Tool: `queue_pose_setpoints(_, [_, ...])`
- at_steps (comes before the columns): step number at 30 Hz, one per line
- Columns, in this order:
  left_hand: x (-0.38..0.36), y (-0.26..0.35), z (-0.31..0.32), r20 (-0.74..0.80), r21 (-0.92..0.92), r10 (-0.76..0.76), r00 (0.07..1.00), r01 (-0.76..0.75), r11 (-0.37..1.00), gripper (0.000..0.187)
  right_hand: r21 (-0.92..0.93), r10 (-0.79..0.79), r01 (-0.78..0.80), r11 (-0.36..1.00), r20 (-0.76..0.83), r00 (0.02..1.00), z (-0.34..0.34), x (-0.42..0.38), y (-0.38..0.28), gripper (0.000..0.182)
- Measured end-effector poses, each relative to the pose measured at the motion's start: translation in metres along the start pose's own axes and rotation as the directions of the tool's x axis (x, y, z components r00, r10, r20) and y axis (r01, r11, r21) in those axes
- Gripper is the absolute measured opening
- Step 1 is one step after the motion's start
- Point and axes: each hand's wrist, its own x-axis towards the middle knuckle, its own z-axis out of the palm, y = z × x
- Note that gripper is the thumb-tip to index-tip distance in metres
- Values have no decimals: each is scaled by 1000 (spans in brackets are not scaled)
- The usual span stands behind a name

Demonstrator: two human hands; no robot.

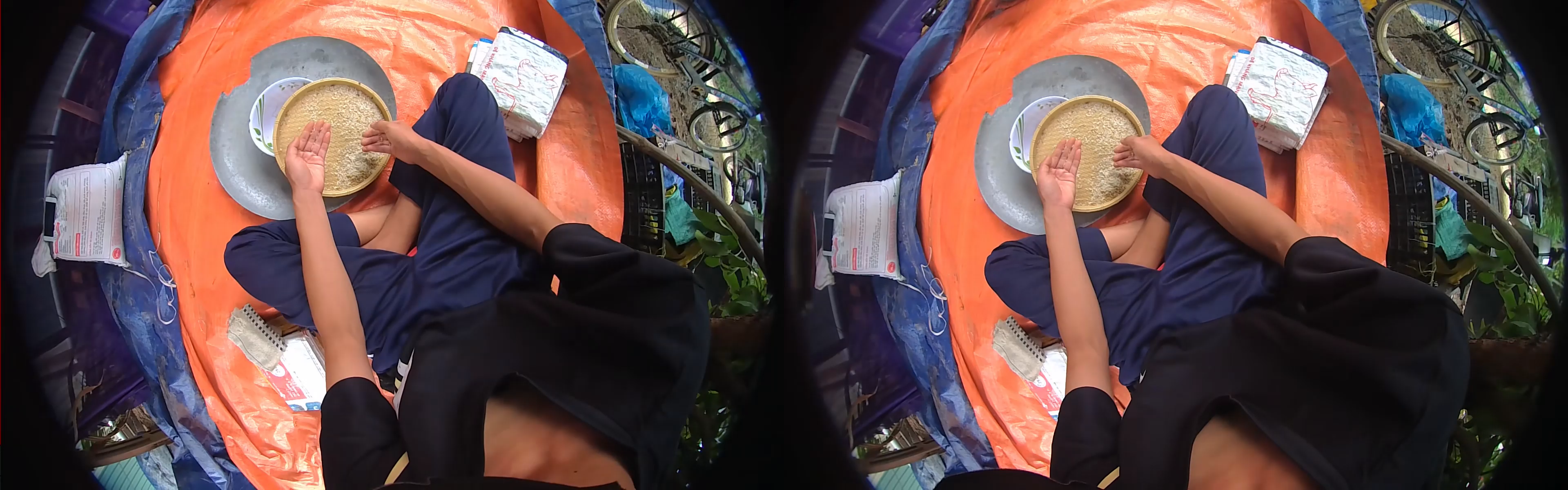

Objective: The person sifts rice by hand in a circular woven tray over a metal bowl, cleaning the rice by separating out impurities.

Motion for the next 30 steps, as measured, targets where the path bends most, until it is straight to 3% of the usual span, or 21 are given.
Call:
queue_pose_setpoints(7, [3,-3,-10,122,119,-26,992,12,993,58,-13,9,-9,1000,3,1000,1,1,1,36])
queue_pose_setpoints(13, [1,-4,-8,106,127,6,994,-19,992,61,-20,19,-19,1000,7,1000,1,-1,0,37])
queue_pose_setpoints(19, [-1,3,-7,55,268,-1,998,-14,963,66,-26,37,-36,999,20,999,-1,2,1,38])
queue_pose_setpoints(25, [-8,14,0,173,212,-33,984,-5,977,69,-24,52,-52,998,20,998,2,-2,-2,36])
queue_pose_setpoints(30, [-14,12,12,295,-11,-59,954,65,998,62,13,49,-51,999,102,994,6,-6,-3,42])
